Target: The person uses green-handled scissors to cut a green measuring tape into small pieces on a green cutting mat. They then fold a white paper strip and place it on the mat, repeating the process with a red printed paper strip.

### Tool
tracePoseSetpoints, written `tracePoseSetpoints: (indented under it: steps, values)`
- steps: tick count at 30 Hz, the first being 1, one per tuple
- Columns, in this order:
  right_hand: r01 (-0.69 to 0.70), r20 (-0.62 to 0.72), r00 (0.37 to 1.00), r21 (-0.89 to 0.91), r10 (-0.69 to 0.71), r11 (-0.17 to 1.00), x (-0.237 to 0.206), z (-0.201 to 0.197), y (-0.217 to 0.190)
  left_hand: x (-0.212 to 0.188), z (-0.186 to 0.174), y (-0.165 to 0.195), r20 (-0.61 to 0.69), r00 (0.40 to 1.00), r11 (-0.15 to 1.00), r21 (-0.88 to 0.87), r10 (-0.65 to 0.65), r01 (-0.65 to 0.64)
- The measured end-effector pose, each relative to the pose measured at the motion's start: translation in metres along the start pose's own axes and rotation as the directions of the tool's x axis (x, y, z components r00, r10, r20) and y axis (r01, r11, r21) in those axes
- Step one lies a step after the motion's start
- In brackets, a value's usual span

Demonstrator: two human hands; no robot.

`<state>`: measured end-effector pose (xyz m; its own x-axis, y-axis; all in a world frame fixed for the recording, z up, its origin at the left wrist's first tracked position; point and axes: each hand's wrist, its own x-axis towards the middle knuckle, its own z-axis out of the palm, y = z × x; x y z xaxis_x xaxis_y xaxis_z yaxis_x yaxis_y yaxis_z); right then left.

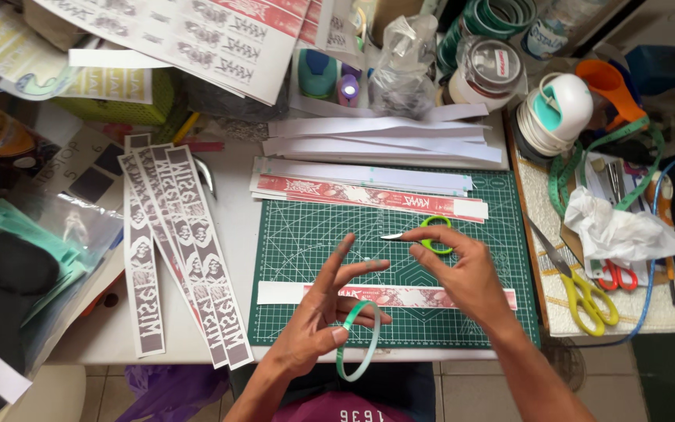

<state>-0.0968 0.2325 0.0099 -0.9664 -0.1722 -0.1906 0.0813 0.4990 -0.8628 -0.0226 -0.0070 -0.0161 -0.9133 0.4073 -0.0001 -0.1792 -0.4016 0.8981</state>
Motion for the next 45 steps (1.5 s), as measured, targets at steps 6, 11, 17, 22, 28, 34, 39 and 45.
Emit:
tracePoseSetpoints:
  steps: [6, 11, 17, 22, 28, 34, 39, 45]
  values:
    - [0.067, 0.107, 0.984, 0.506, -0.140, 0.860, -0.012, 0.023, -0.016, -0.002, 0.008, -0.008, 0.053, 0.997, 0.998, 0.005, -0.062, 0.062]
    - [-0.005, 0.102, 0.992, 0.585, -0.068, 0.811, -0.004, 0.034, -0.020, -0.004, 0.007, -0.012, 0.058, 0.997, 0.998, 0.026, -0.060, 0.059]
    - [-0.018, 0.083, 0.996, 0.441, -0.021, 0.897, -0.004, 0.026, -0.013, -0.010, 0.000, -0.015, 0.031, 1.000, 0.939, 0.344, -0.006, -0.005]
    - [0.057, 0.161, 0.980, 0.342, -0.118, 0.938, -0.001, 0.004, 0.001, -0.020, -0.016, -0.012, -0.088, 0.983, 0.869, 0.484, 0.163, -0.101]
    - [-0.160, 0.254, 0.963, 0.263, 0.092, 0.951, -0.005, -0.008, 0.019, -0.022, -0.024, -0.013, -0.177, 0.925, 0.690, 0.715, 0.336, -0.114]
    - [-0.256, 0.267, 0.943, 0.209, 0.197, 0.944, -0.009, -0.006, 0.033, -0.004, -0.026, -0.014, -0.028, 0.898, 0.337, 0.932, 0.439, -0.136]
    - [-0.233, 0.265, 0.950, 0.262, 0.163, 0.936, -0.011, -0.004, 0.040, 0.016, -0.035, -0.008, -0.001, 0.902, 0.227, 0.968, 0.432, -0.108]
    - [-0.216, 0.252, 0.956, 0.240, 0.154, 0.947, -0.012, -0.003, 0.040, 0.043, -0.053, -0.005, -0.017, 0.931, 0.032, 0.999, 0.365, 0.006]
